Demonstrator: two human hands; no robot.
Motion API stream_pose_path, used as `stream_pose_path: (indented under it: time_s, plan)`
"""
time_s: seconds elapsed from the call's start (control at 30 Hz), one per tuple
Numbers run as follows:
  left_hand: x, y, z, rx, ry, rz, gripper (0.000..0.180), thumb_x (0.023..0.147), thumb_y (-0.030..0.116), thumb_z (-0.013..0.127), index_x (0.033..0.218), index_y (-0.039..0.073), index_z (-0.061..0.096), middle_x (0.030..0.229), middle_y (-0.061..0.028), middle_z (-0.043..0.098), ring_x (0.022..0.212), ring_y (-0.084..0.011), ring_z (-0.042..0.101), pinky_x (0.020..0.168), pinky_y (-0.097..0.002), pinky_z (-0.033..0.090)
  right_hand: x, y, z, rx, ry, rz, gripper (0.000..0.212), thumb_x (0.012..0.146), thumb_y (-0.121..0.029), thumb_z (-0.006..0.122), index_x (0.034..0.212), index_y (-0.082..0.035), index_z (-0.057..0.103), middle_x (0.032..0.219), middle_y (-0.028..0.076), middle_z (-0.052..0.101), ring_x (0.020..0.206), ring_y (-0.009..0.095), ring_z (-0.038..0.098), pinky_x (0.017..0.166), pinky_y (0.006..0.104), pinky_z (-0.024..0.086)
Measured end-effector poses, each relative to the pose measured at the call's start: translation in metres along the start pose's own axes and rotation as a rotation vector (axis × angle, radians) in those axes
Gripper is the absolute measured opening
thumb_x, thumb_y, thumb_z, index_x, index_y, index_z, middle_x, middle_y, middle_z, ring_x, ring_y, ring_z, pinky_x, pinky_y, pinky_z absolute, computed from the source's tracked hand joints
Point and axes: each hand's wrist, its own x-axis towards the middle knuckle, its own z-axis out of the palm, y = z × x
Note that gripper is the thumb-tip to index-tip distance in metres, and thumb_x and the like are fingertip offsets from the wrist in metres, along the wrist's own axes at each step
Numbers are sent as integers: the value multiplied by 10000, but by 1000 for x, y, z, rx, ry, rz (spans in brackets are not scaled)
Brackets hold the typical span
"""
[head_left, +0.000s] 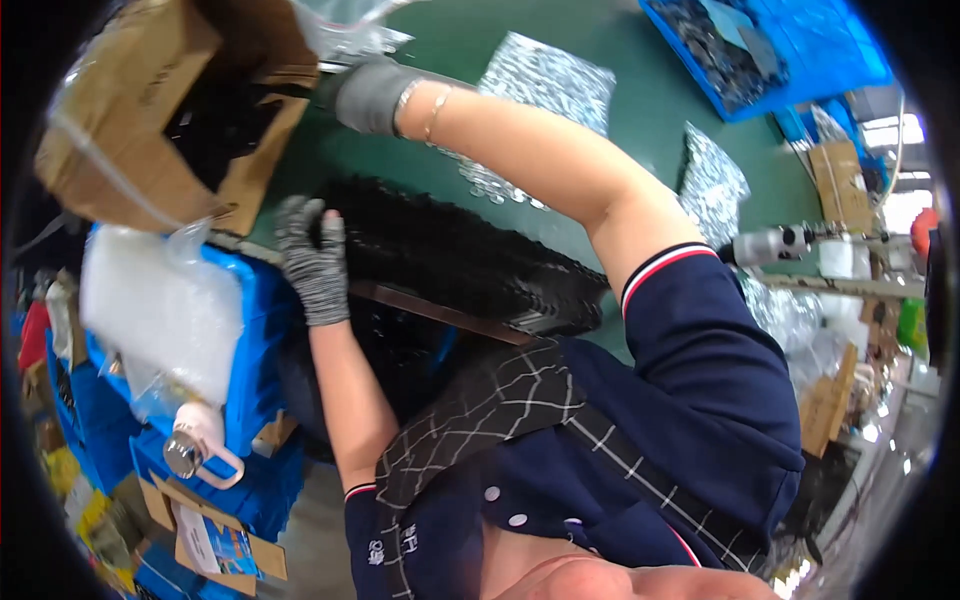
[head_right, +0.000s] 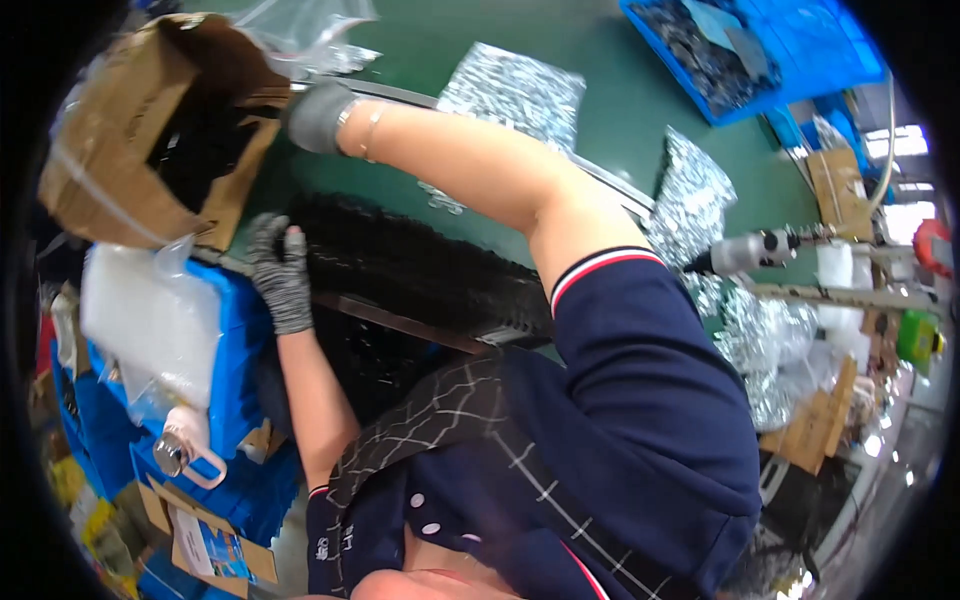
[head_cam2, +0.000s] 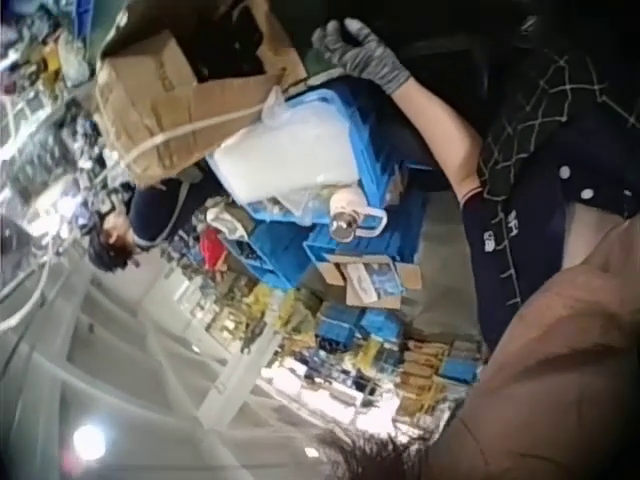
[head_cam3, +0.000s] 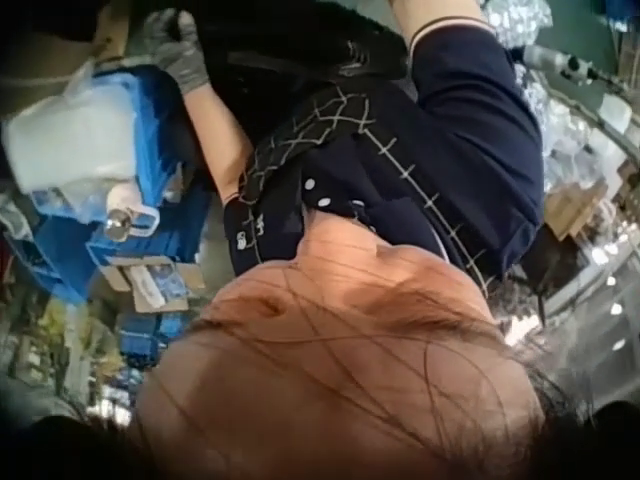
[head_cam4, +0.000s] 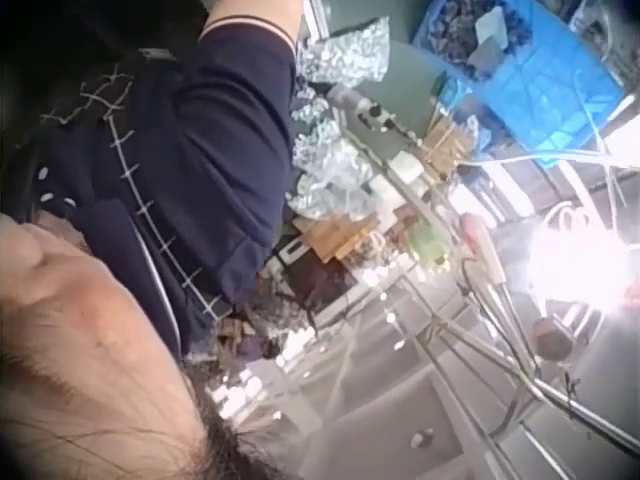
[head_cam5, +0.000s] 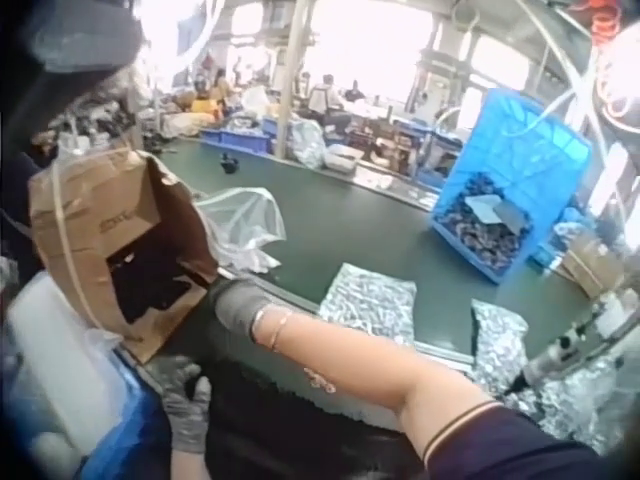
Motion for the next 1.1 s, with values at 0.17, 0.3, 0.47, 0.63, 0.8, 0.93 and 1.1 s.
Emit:
stream_pose_path:
  time_s: [0.17, 0.3, 0.47, 0.63, 0.8, 0.93, 1.1]
  plan:
    - [-1, 22, -16, -14, -112, -239, 281, 837, 153, 731, 1074, 35, 639, 1205, -143, 583, 1122, -272, 563, 1001, -372, 437, -18, -2, 10, 750, -31, -140, 263, 873, -76, 571, 1084, -130, 718, 1018, 48, 712, 900, 217, 661, 818, 344, 519]
    - [-5, 12, -13, -139, 44, -185, 430, 838, 164, 728, 1214, 28, 569, 1248, -154, 562, 1142, -273, 550, 1018, -384, 418, -8, -12, 56, 1363, -277, -353, 297, 869, -16, 561, 1121, -84, 703, 1099, 50, 693, 994, 157, 607, 881, 302, 472]
    - [2, 31, -17, 28, 71, -77, 442, 861, 237, 676, 1227, 19, 558, 1190, -174, 589, 1144, -349, 548, 1017, -430, 413, -12, -18, 60, 1683, -272, -441, 265, 903, -82, 551, 1122, -40, 693, 1140, 70, 681, 1053, 176, 596, 929, 325, 454]
    - [-9, 29, -18, 276, -21, -59, 489, 925, 413, 548, 1192, 5, 579, 1157, -200, 604, 1091, -391, 557, 965, -464, 423, -34, -42, 36, 1406, -137, -389, 333, 988, -279, 534, 1130, -14, 678, 1148, 90, 676, 1077, 183, 606, 976, 325, 448]
    - [-14, 46, -3, 241, 11, -49, 493, 897, 429, 558, 1190, 33, 577, 1156, -183, 590, 1090, -370, 548, 1012, -481, 369, -48, -34, 49, 1693, -107, -379, 459, 994, -397, 516, 1160, 9, 654, 1150, 108, 671, 1091, 185, 608, 1000, 322, 439]
    - [-25, 72, 6, 210, 85, -116, 510, 895, 461, 542, 1181, 41, 584, 1166, -170, 579, 1121, -365, 527, 1051, -494, 323, -65, -37, 61, 1955, -208, -317, 511, 986, -431, 519, 1220, 12, 618, 1195, 131, 648, 1134, 195, 586, 1019, 329, 428]
    - [-29, 86, 8, 258, 59, -60, 517, 904, 471, 523, 1175, 37, 595, 1178, -167, 576, 1143, -351, 517, 1067, -489, 307, -84, -33, 64, 1897, -182, -296, 673, 990, -536, 426, 1393, 2, 461, 1394, 142, 505, 1294, 207, 463, 1112, 351, 327]
